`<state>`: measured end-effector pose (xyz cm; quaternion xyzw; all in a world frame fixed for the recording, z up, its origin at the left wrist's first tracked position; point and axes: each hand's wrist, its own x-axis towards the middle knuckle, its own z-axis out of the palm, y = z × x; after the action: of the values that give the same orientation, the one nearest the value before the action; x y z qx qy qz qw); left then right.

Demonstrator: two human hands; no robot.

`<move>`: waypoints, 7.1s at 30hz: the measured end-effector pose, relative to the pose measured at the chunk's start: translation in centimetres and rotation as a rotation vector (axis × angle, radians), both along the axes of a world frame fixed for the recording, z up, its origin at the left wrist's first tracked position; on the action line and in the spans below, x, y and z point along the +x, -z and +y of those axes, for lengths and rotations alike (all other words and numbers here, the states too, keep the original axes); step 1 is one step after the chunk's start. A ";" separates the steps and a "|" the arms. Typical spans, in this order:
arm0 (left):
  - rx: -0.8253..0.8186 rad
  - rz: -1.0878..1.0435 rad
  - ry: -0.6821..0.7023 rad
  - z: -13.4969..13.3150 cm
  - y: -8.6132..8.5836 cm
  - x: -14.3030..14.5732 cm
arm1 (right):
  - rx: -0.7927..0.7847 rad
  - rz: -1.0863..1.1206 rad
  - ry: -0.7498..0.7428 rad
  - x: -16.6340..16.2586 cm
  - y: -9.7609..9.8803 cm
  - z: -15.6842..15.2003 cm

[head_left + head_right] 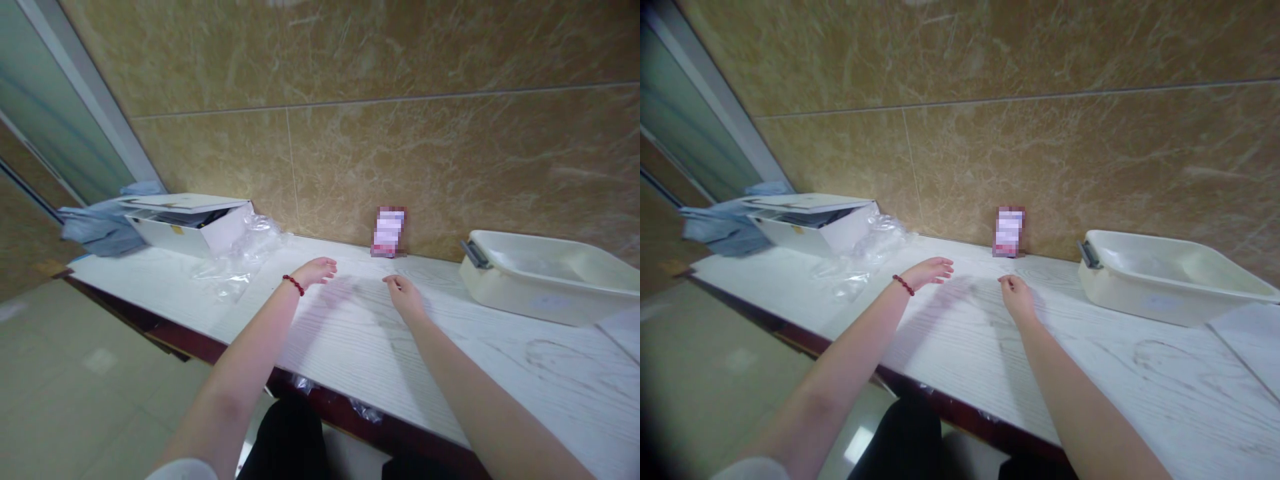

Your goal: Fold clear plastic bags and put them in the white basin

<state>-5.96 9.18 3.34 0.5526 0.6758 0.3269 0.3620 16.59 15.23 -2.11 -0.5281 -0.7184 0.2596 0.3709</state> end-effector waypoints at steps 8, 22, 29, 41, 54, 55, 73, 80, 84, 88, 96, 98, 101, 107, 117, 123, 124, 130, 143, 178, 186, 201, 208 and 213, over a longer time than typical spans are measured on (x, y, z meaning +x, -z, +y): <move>0.085 0.517 -0.350 -4.0 1.6 -11.6 | 0.008 0.006 -0.028 0.0 0.3 0.3; -0.108 0.973 -0.523 -7.8 4.2 -17.6 | -0.014 0.022 -0.017 0.0 0.1 0.0; -0.029 0.978 -0.526 -7.6 3.6 -18.6 | -0.022 0.028 -0.017 0.0 0.1 0.1; 0.119 0.914 -0.526 -7.7 -0.5 -19.5 | -0.031 0.048 -0.020 0.0 0.1 0.0; 0.467 0.084 -0.472 -6.6 -4.0 -11.3 | 0.053 0.033 -0.076 -0.5 0.0 -0.6; 0.476 0.023 -0.439 -6.4 -4.0 -10.4 | 0.088 0.028 -0.103 -0.7 0.1 -0.8; 0.241 -0.586 -0.335 -0.9 0.5 7.1 | 0.717 -0.051 -0.358 -1.4 -2.1 -6.1; 0.293 -0.262 -0.152 -2.2 0.3 7.4 | 0.668 0.044 -0.242 -0.5 -2.3 -4.4; 0.507 0.152 0.065 -3.7 -0.5 7.4 | 0.601 0.036 -0.223 -0.5 -2.8 -4.5; 0.550 0.411 0.085 -4.0 -1.2 7.2 | 0.477 0.028 -0.248 -0.2 -3.3 -5.0; 0.409 0.503 0.090 -3.0 -3.2 4.2 | 0.330 -0.066 -0.234 1.3 -5.9 -3.9; 0.381 0.484 0.113 -2.8 -4.0 3.8 | 0.271 -0.108 -0.237 1.6 -7.2 -3.4; 0.348 0.394 0.122 -2.5 -5.1 3.6 | 0.135 -0.121 -0.259 1.9 -9.1 -3.0; 0.271 0.101 -0.008 -2.0 -7.1 3.3 | 0.036 -0.024 -0.310 2.6 -11.3 -2.5; 0.155 -0.440 -0.141 -1.4 -7.0 1.1 | 0.574 -0.178 -0.564 5.3 -9.4 -6.3; 0.207 -0.415 -0.018 -2.3 -8.0 1.7 | 0.500 -0.329 -0.758 5.1 -7.8 -7.7; 0.224 -0.356 0.019 -2.5 -8.3 1.9 | 0.482 -0.281 -0.667 4.8 -8.0 -7.5; 0.277 -0.048 0.265 -3.9 -10.7 3.1 | 0.208 0.092 -0.232 2.2 -11.0 -5.6; 0.087 0.018 0.104 -1.5 -10.1 2.8 | -0.399 0.459 -0.259 0.3 -16.9 -2.7; 0.579 0.382 0.608 0.1 2.6 4.1 | 0.494 -0.250 -0.492 7.5 -2.8 -3.6; 0.519 0.557 0.850 -2.0 2.6 3.7 | 0.433 -0.321 -0.638 8.1 -0.8 -5.1; 0.315 0.872 0.610 3.4 5.4 8.5 | 0.375 -0.292 -0.691 8.1 -1.3 -5.2; 0.159 0.885 0.380 5.1 6.0 4.5 | 0.351 -0.285 -0.680 8.1 -1.3 -5.0; 0.063 0.864 0.060 6.0 5.8 1.9 | 0.336 -0.270 -0.692 8.2 -1.3 -4.9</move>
<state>-4.05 15.15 -2.47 0.6689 0.7385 0.0753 0.0384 24.80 10.30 -0.86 -0.2164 -0.9284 0.1766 0.2450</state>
